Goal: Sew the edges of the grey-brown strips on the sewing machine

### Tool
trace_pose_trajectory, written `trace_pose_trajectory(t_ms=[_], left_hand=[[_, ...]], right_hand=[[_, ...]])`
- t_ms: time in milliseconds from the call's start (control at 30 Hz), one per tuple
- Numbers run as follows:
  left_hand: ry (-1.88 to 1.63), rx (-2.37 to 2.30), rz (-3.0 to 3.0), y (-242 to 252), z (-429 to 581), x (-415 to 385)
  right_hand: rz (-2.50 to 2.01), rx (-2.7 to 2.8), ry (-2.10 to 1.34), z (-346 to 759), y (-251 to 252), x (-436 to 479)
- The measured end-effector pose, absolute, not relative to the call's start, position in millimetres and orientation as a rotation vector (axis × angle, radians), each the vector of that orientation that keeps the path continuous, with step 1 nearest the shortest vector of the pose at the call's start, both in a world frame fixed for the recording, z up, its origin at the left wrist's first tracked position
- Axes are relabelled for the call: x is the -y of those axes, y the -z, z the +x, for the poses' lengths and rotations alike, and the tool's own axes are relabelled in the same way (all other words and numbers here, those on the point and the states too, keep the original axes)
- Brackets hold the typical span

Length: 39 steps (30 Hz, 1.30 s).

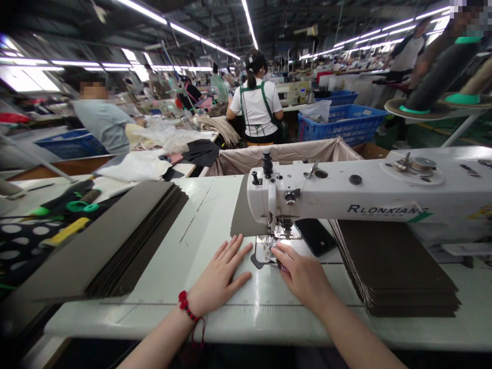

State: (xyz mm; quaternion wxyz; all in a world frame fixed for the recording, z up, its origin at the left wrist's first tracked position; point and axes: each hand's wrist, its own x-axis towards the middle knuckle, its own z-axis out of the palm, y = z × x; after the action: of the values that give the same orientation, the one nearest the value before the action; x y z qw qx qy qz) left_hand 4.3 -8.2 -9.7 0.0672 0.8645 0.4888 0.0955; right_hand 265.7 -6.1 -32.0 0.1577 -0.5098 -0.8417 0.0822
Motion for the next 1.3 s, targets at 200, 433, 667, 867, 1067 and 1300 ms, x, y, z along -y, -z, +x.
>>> trace_pose_trajectory(t_ms=[200, 433, 667, 867, 1067, 1300], left_hand=[[-0.277, -1.478, 2.598, 10, 3, 9], [-0.296, -1.477, 2.596, 9, 4, 10], [-0.367, -1.475, 2.601, 10, 3, 2], [-0.414, -1.587, 2.509, 10, 30, -69], [-0.475, -1.794, 2.445, 10, 58, -112], [-0.479, -2.073, 2.398, 19, 22, -40]], right_hand=[[-1.467, 2.402, -0.242, 265, 29, 7], [-1.473, 2.388, -0.233, 264, 27, 8], [-1.487, 2.369, -0.239, 263, 22, 10], [-1.464, 2.352, -0.251, 263, 18, 12], [-1.464, 2.359, -0.229, 264, 13, 16], [-1.462, 2.354, -0.236, 265, 11, 16]])
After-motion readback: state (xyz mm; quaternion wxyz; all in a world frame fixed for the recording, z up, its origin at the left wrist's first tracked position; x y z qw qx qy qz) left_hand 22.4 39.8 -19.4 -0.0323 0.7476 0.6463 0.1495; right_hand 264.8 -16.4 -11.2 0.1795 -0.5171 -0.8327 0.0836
